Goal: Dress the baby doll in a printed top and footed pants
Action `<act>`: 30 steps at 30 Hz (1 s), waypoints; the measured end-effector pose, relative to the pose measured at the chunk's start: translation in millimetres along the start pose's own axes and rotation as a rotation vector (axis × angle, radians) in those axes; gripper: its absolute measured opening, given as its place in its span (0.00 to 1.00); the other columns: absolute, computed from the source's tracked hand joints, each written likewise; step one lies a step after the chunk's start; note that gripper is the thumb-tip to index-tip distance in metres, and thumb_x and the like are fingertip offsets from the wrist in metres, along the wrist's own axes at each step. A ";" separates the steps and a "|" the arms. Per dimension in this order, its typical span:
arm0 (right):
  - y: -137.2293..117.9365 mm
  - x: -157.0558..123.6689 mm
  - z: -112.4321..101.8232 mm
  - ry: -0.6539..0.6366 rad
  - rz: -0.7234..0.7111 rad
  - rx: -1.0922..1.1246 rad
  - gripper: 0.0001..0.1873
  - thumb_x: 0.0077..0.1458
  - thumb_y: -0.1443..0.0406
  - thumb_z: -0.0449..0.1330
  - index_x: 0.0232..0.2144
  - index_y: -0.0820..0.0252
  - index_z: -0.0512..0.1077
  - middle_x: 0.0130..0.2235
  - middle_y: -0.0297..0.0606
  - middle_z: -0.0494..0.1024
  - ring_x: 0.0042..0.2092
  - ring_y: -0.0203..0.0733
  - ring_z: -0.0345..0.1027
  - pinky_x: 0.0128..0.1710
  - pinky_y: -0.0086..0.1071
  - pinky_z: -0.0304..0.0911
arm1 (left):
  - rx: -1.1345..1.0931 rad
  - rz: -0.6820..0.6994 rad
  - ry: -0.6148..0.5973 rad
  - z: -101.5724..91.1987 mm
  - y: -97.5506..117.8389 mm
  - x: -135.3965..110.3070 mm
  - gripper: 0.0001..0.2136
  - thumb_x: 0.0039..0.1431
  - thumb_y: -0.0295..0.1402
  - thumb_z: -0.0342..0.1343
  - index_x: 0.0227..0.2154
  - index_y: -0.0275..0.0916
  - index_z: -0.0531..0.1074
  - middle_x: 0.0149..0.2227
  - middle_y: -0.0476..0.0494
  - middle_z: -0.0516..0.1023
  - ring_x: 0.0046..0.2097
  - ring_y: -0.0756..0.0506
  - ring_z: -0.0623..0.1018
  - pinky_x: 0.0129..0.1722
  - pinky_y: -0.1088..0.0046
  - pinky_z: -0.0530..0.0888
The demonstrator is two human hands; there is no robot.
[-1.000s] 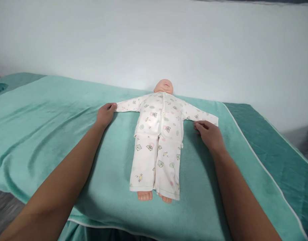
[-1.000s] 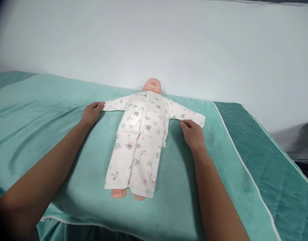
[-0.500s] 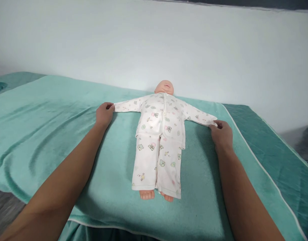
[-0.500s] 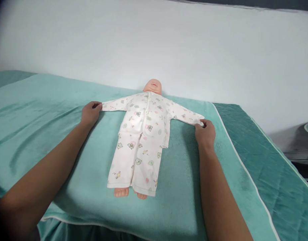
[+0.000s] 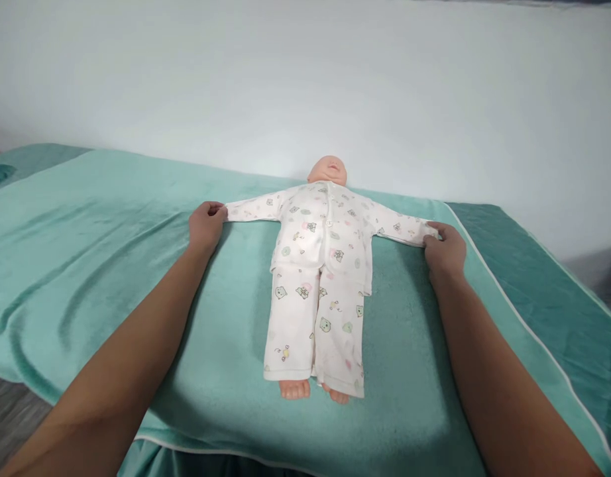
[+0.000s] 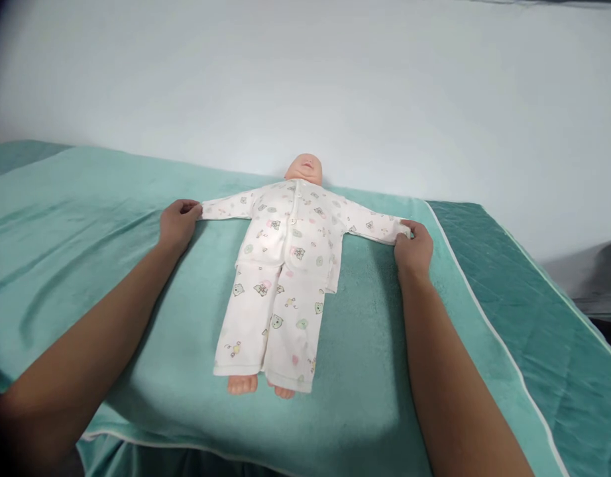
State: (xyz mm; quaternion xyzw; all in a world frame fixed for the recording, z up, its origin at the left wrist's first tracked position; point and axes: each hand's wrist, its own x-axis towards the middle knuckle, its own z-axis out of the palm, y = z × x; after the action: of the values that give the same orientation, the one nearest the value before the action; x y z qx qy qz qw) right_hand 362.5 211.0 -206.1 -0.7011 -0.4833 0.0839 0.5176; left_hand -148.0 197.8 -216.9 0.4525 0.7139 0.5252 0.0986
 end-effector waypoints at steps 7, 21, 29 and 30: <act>3.3 6.5 3.1 -0.011 -0.037 -0.040 0.27 0.45 0.73 0.55 0.48 0.59 0.77 0.51 0.46 0.80 0.53 0.52 0.73 0.59 0.48 0.63 | -0.123 0.008 -0.012 2.1 -5.7 2.9 0.10 0.50 0.34 0.61 0.36 0.40 0.76 0.31 0.47 0.76 0.35 0.46 0.75 0.37 0.68 0.72; -0.3 3.5 6.2 -0.137 -0.038 -0.213 0.24 0.52 0.62 0.60 0.52 0.57 0.72 0.57 0.47 0.74 0.59 0.53 0.67 0.63 0.50 0.58 | -0.264 -0.017 0.056 -2.1 2.7 2.4 0.09 0.58 0.27 0.58 0.40 0.31 0.76 0.31 0.51 0.71 0.31 0.54 0.68 0.34 0.74 0.66; 2.2 5.0 6.1 -0.090 -0.002 -0.202 0.20 0.51 0.63 0.59 0.48 0.57 0.73 0.52 0.45 0.74 0.55 0.52 0.68 0.61 0.50 0.60 | -0.309 -0.055 0.057 1.6 -3.2 6.6 0.08 0.54 0.26 0.58 0.37 0.33 0.75 0.28 0.52 0.69 0.30 0.53 0.67 0.33 0.71 0.65; 2.1 4.9 5.7 -0.080 -0.001 -0.204 0.20 0.51 0.63 0.59 0.48 0.58 0.73 0.51 0.45 0.74 0.54 0.52 0.67 0.60 0.50 0.60 | -0.318 -0.062 0.052 2.2 -3.3 7.0 0.08 0.53 0.26 0.58 0.37 0.34 0.75 0.28 0.52 0.69 0.30 0.53 0.67 0.33 0.71 0.65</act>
State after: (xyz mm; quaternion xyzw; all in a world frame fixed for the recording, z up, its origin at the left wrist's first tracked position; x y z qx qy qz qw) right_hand 362.8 218.5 -208.4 -0.7461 -0.5098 0.0620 0.4237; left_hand -152.5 204.3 -218.3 0.3950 0.6378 0.6399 0.1666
